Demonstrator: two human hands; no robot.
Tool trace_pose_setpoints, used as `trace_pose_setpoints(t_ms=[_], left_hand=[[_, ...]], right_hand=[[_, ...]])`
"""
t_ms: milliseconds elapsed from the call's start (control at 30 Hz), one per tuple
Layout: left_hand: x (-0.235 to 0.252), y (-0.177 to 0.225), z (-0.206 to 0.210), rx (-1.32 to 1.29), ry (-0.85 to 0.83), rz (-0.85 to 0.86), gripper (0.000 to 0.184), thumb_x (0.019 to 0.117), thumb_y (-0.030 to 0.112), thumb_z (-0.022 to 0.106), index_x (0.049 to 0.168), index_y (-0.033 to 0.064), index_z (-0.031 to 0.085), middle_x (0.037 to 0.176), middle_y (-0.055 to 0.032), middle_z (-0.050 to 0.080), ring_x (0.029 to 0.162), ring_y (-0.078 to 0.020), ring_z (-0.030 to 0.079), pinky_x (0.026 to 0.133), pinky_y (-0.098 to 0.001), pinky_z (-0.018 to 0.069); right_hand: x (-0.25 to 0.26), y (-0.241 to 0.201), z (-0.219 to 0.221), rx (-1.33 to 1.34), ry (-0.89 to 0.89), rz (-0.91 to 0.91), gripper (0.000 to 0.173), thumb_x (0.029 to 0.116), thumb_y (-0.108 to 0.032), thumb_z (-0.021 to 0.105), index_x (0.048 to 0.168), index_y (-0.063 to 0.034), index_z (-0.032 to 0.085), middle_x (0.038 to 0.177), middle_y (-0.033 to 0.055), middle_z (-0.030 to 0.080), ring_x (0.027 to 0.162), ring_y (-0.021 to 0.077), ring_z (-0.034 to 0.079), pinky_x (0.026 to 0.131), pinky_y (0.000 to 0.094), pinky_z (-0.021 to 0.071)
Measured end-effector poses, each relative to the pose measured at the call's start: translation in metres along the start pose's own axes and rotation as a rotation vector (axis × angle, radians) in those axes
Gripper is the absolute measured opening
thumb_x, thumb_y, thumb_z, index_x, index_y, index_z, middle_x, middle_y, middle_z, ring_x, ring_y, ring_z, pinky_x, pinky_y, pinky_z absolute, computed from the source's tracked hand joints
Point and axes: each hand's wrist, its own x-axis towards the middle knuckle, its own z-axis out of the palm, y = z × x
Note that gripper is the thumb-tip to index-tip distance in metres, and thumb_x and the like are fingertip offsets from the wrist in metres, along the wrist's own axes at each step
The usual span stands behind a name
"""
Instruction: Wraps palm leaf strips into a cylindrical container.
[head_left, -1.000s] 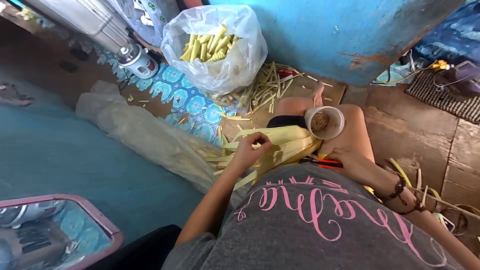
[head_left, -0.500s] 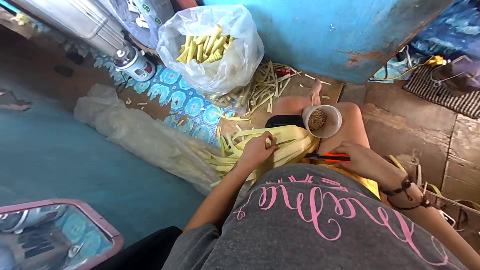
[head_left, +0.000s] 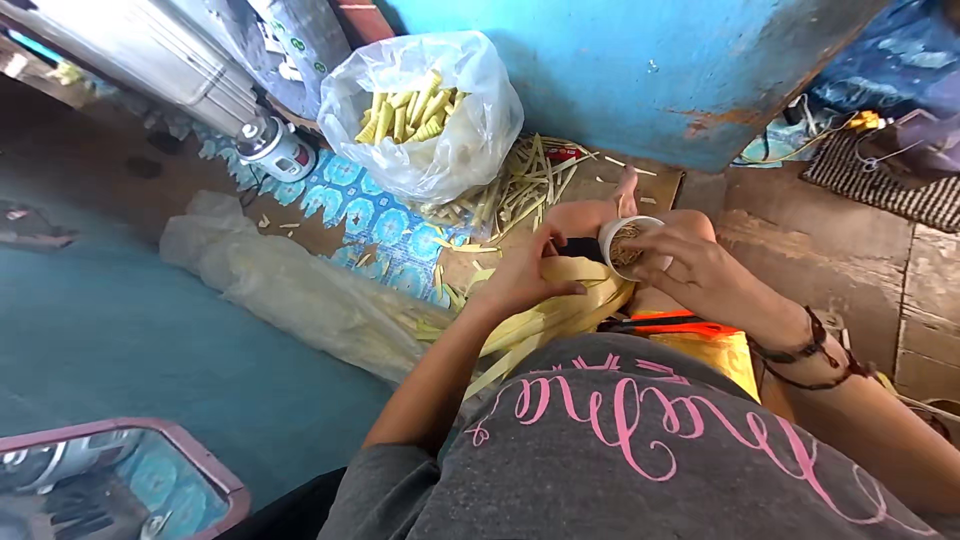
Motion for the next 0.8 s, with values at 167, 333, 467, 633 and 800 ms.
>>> trace_pose_setpoints(t_ms=[167,333,467,633,800], left_hand=[[-0.02,0.054,-0.024,-0.228,0.025,0.451,0.028,0.0884,0.01,0.077,0.11,-0.0008,0.064,0.083,-0.0012,0.064,0.071,-0.0041,0.061,0.064,-0.0195,0.0543],[-0.062,0.062,-0.092,-0.199,0.149,0.566,0.018,0.0914,0.022,0.077,0.105,0.0181,0.067,0.095,0.0143,0.068,0.079,0.007,0.062,0.068,-0.0102,0.0527],[-0.09,0.024,-0.155,0.019,0.508,0.477,0.03,0.0908,0.024,0.078,0.117,0.0288,0.064,0.099,0.022,0.069,0.083,0.0079,0.065,0.074,-0.0117,0.0561],[-0.057,-0.001,-0.104,0.443,0.498,-0.077,0.054,0.0852,0.015,0.083,0.132,-0.0021,0.063,0.129,-0.0247,0.064,0.123,-0.0426,0.058,0.106,-0.0629,0.0426],[-0.007,0.027,0.015,0.274,0.166,0.213,0.019,0.0959,0.012,0.068,0.113,0.0084,0.074,0.099,-0.0074,0.076,0.093,-0.0227,0.073,0.086,-0.0493,0.0578]], right_hand=[[0.031,-0.048,0.001,0.436,-0.101,-0.206,0.039,0.104,-0.041,0.053,0.12,-0.009,0.068,0.11,-0.0062,0.068,0.103,-0.003,0.062,0.091,0.0194,0.0543],[0.019,-0.047,-0.022,0.45,-0.071,-0.263,0.017,0.0925,-0.03,0.072,0.091,-0.0133,0.072,0.083,-0.0113,0.067,0.078,-0.006,0.062,0.07,0.0139,0.054],[-0.008,-0.021,-0.078,0.23,0.092,-0.007,0.016,0.0876,-0.033,0.075,0.092,-0.019,0.071,0.075,-0.0103,0.065,0.06,-0.0015,0.056,0.052,0.0183,0.0492],[-0.002,-0.034,-0.065,-0.26,0.195,0.087,0.022,0.095,-0.026,0.072,0.102,-0.0055,0.074,0.085,0.0131,0.071,0.072,0.0298,0.067,0.064,0.0569,0.0545],[0.027,-0.048,0.007,-0.327,0.028,-0.123,0.01,0.093,-0.018,0.072,0.096,-0.0108,0.079,0.083,0.0084,0.073,0.08,0.0284,0.073,0.073,0.0535,0.0579]])
